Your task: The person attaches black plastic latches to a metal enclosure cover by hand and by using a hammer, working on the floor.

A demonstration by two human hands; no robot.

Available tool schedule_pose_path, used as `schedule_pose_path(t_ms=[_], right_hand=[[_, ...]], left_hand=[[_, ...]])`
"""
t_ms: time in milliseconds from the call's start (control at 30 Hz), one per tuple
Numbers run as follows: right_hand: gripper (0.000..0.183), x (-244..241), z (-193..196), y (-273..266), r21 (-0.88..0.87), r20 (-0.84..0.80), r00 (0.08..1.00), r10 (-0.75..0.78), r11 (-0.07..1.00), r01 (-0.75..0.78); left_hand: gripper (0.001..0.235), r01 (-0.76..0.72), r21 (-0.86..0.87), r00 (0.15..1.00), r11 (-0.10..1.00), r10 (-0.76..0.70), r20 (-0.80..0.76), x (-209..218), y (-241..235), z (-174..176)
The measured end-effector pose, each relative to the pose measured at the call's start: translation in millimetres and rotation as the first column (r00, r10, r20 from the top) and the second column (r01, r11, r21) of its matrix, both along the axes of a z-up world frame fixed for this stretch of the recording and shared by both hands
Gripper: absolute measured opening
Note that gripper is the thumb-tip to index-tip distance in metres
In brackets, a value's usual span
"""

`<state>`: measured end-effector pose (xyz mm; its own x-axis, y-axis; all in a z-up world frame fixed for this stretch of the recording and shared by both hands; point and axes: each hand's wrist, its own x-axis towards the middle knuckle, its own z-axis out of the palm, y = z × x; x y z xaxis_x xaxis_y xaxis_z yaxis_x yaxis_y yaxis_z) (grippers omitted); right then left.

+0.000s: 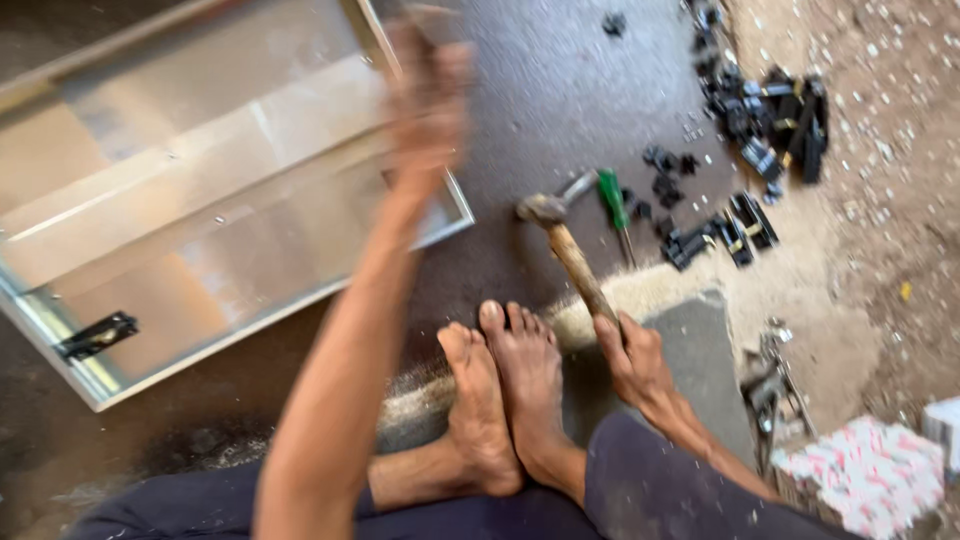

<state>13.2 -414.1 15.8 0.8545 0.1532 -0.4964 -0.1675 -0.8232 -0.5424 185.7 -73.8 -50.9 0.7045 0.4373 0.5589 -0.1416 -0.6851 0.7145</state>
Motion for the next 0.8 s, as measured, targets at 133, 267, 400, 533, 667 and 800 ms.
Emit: schedule_pose_path(t_ms=[133,267,400,533,667,800], right_hand=[[0.058,8.1,-10.6,5.0,0.002,0.039,0.995,0.09,0.996,-0.09],[0.06,22.7,-17.6,5.5,0.016,0.024,0.99,0.141,0.99,-0.141],[0.059,46.1,6.7,15.6,0.168,0.027,0.988,0.15,0.974,-0.153],[0.051,82.9,60.3,34.2,0.333,0.216,0.963,0.158,0.915,-0.225],[0.049,99.6,72.8,68.6,0.651,0.606,0.793,-0.061,0.611,-0.451],[0.045,84.0,56.0,79.2,0.113,0.492,0.741,0.457,0.811,-0.575]], left_hand=[[0.009,0.2,-0.389,0.946,0.899,-0.28,-0.163,-81.6,49.0,9.6],[0.018,0.245,-0.27,0.946,0.931,-0.29,-0.142,-98.0,38.8,-6.6],[0.025,0.197,-0.195,0.958,0.961,-0.231,-0.171,-105.7,33.5,-6.5],[0.035,0.151,-0.119,0.955,0.981,-0.175,-0.24,-108.0,28.3,-7.5],[0.032,0.123,-0.122,0.916,0.985,-0.16,-0.368,-107.1,26.9,-15.3],[0.036,0.155,-0.046,0.956,0.987,-0.161,-0.246,-108.8,27.2,-24.5]])
